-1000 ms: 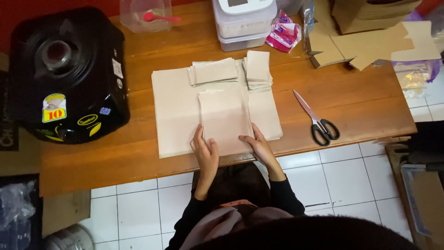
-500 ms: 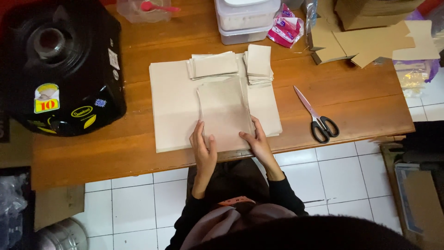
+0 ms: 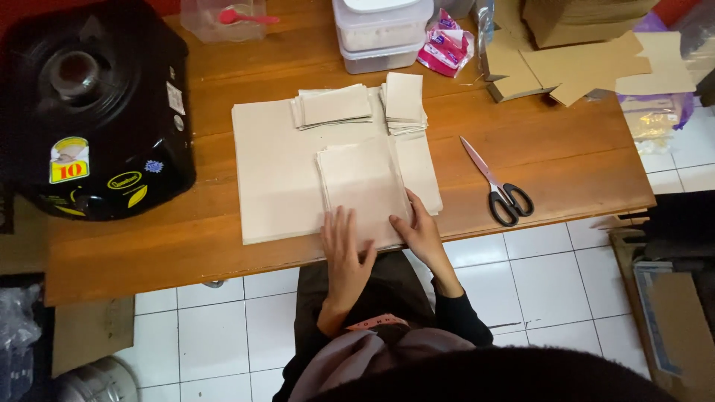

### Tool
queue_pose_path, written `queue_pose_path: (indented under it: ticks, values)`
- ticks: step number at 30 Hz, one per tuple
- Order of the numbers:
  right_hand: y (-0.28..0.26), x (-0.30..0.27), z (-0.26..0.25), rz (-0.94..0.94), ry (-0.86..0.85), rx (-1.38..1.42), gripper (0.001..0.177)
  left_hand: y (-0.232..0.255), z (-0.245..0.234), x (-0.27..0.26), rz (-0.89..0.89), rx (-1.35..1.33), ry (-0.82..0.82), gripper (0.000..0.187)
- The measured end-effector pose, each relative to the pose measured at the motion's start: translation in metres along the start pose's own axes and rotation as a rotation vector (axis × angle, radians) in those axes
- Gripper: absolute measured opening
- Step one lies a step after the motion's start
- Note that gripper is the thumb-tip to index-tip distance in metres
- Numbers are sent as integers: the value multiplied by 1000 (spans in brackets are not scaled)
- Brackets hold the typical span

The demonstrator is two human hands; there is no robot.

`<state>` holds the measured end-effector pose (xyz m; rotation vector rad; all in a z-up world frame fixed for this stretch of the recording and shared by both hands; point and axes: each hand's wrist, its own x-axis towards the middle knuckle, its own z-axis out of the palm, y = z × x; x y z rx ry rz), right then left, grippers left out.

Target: The person sorts a stack of beige paper sheets on a wooden table, then uses scissors to cut the sheets into smaller pieces. The cut pieces are stacked on the table.

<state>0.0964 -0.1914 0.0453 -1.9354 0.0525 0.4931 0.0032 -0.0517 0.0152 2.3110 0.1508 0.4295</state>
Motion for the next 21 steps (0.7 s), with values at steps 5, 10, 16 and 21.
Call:
queue_pose_path:
  ticks: [5, 10, 16, 21]
  values:
    - [0, -11, -19, -34, 42, 105, 66, 1, 12, -2, 223, 132, -48, 69]
    - [40, -9, -78, -258, 269, 268, 64, 41, 46, 28, 554, 180, 1, 59]
    - [46, 11, -152, -238, 419, 82, 64, 46, 156, 51, 794, 219, 28, 49]
    - [55, 36, -171, -186, 382, -129, 63, 61, 174, 64, 715, 328, -25, 47]
